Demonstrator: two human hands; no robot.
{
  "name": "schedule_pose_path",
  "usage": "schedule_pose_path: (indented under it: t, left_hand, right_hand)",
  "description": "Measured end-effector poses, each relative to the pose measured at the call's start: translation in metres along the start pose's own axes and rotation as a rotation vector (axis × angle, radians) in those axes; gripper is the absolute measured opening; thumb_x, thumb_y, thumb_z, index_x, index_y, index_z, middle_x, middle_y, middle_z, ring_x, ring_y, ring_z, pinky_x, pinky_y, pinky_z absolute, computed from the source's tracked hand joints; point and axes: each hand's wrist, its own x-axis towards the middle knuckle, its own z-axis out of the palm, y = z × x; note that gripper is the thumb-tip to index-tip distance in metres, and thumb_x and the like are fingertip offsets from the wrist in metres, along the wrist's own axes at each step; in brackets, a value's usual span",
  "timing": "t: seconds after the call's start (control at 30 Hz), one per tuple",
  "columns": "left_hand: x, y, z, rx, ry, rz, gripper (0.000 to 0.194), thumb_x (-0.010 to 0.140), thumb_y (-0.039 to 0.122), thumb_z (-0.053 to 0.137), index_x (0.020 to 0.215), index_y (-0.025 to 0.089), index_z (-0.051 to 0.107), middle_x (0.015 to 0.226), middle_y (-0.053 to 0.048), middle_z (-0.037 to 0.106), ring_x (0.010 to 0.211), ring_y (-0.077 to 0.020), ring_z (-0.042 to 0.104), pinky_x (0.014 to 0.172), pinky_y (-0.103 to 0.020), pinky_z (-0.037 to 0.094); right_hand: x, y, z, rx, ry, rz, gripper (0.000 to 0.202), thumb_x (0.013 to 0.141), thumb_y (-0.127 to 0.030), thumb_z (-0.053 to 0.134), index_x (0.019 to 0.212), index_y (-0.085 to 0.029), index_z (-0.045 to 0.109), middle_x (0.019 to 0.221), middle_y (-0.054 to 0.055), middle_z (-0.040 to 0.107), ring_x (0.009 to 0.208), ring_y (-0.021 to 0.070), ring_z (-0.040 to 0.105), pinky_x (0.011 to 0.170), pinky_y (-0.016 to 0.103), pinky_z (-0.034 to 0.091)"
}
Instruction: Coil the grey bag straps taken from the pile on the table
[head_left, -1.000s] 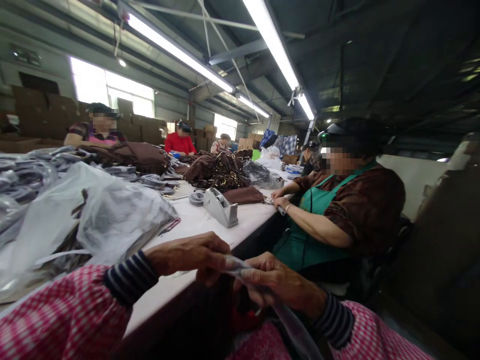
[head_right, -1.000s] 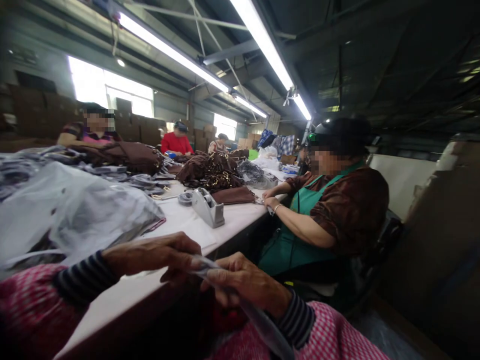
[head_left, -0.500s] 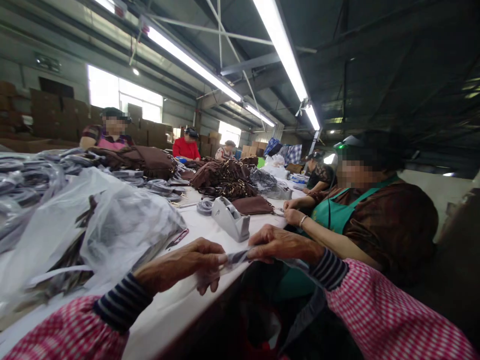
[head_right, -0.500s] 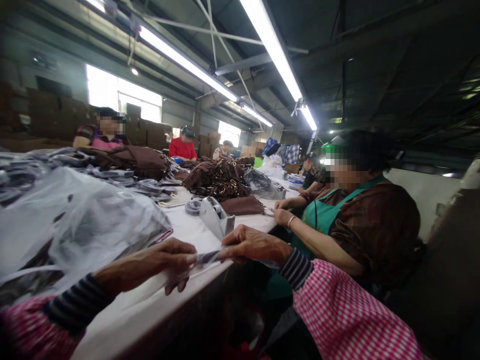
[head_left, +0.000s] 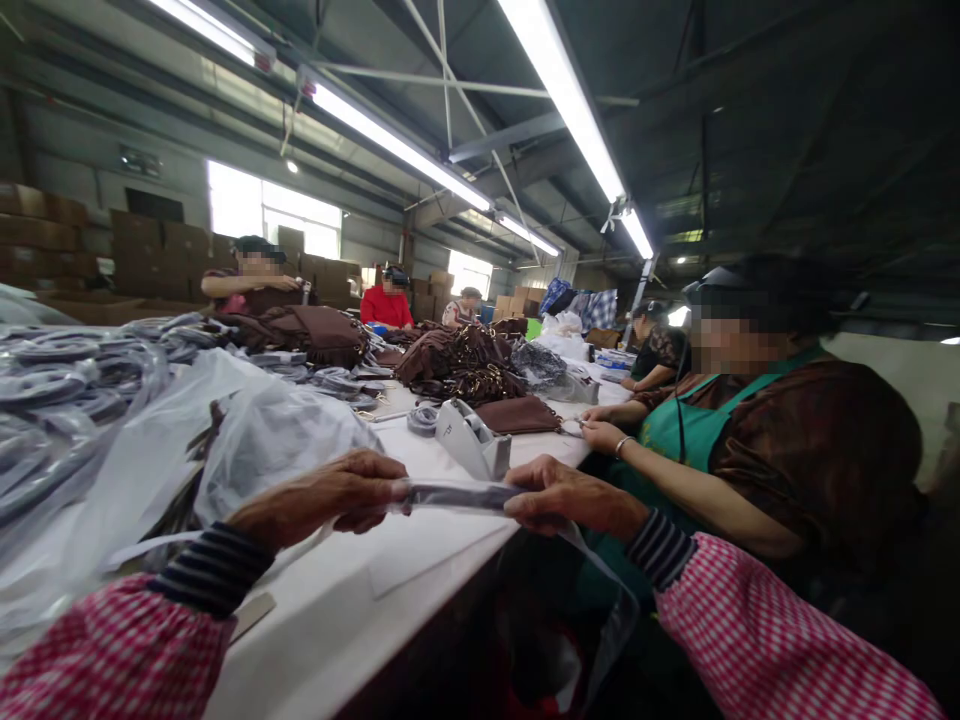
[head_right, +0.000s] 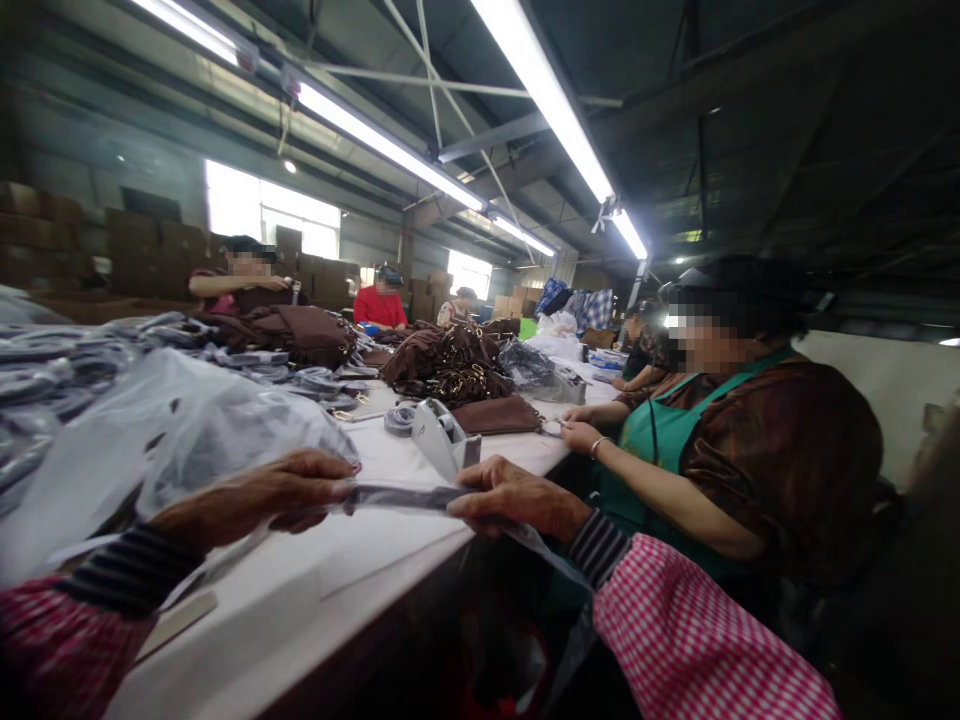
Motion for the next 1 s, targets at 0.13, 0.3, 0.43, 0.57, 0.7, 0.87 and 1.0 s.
schedule_pose_path:
  t: [0.13,0.3,0.43,0.57,0.7,0.87,1.0]
  left_hand:
    - [-0.004,-0.002,-0.005,0.058,-0.084,0.001,0.041,0.094,0.052,0.065,0.084,0.013,0.072,0.074,-0.007,0.074,0.055,-0.0134,0.061,0.056,-0.024,0.042]
    - [0.002,0.005,0.011,0.029,-0.113,0.002,0.04,0.091,0.054,0.07,0.096,0.014,0.071,0.08,-0.006,0.074,0.063,-0.0164,0.066,0.058,-0.024,0.049]
    - [0.011,0.015,0.033,0.017,-0.062,0.066,0.044,0.091,0.056,0.067,0.092,0.012,0.071,0.072,-0.005,0.069,0.061,-0.0141,0.06,0.057,-0.023,0.044]
    - [0.012,0.015,0.03,-0.044,0.02,0.116,0.043,0.09,0.054,0.068,0.086,0.011,0.071,0.056,0.003,0.05,0.05,-0.0087,0.039,0.048,-0.022,0.028]
    - [0.007,0.005,0.004,-0.059,0.055,0.117,0.04,0.088,0.049,0.072,0.083,0.01,0.073,0.054,0.006,0.039,0.049,-0.0071,0.028,0.048,-0.023,0.018]
    - [0.0,0.0,-0.011,-0.039,0.077,0.069,0.04,0.088,0.051,0.071,0.086,0.011,0.072,0.059,0.005,0.042,0.052,-0.0083,0.031,0.049,-0.024,0.021]
    - [-0.001,0.008,-0.009,0.093,0.081,0.065,0.037,0.079,0.047,0.082,0.093,0.015,0.07,0.069,0.005,0.049,0.06,-0.0102,0.039,0.053,-0.023,0.024]
  right_hand:
    - [-0.001,-0.012,-0.002,-0.095,0.065,-0.004,0.032,0.085,-0.042,0.076,0.081,-0.012,0.069,0.061,-0.006,0.048,0.052,0.0065,0.037,0.047,0.021,0.024]
    - [0.013,-0.042,0.002,-0.279,0.129,-0.042,0.025,0.081,-0.037,0.078,0.083,-0.012,0.074,0.06,-0.005,0.052,0.057,0.0088,0.044,0.051,0.022,0.03]
    - [0.029,-0.063,0.017,-0.33,0.055,-0.084,0.023,0.082,-0.034,0.077,0.084,-0.012,0.076,0.062,-0.004,0.054,0.059,0.0091,0.046,0.053,0.021,0.033]
    - [0.04,-0.067,0.018,-0.252,-0.069,-0.08,0.033,0.082,-0.044,0.08,0.095,-0.013,0.075,0.068,-0.004,0.058,0.058,0.0086,0.049,0.051,0.021,0.035]
    - [0.033,-0.051,0.001,-0.189,-0.079,-0.036,0.041,0.073,-0.046,0.088,0.092,-0.014,0.07,0.072,-0.004,0.059,0.06,0.0097,0.053,0.054,0.021,0.039]
    - [0.017,-0.037,-0.012,-0.228,0.04,-0.032,0.033,0.085,-0.046,0.079,0.092,-0.014,0.07,0.064,-0.007,0.048,0.056,0.0075,0.039,0.05,0.021,0.027]
    - [0.015,-0.039,-0.011,-0.277,0.082,-0.053,0.034,0.084,-0.045,0.08,0.094,-0.013,0.073,0.063,-0.007,0.049,0.056,0.0071,0.04,0.05,0.02,0.028]
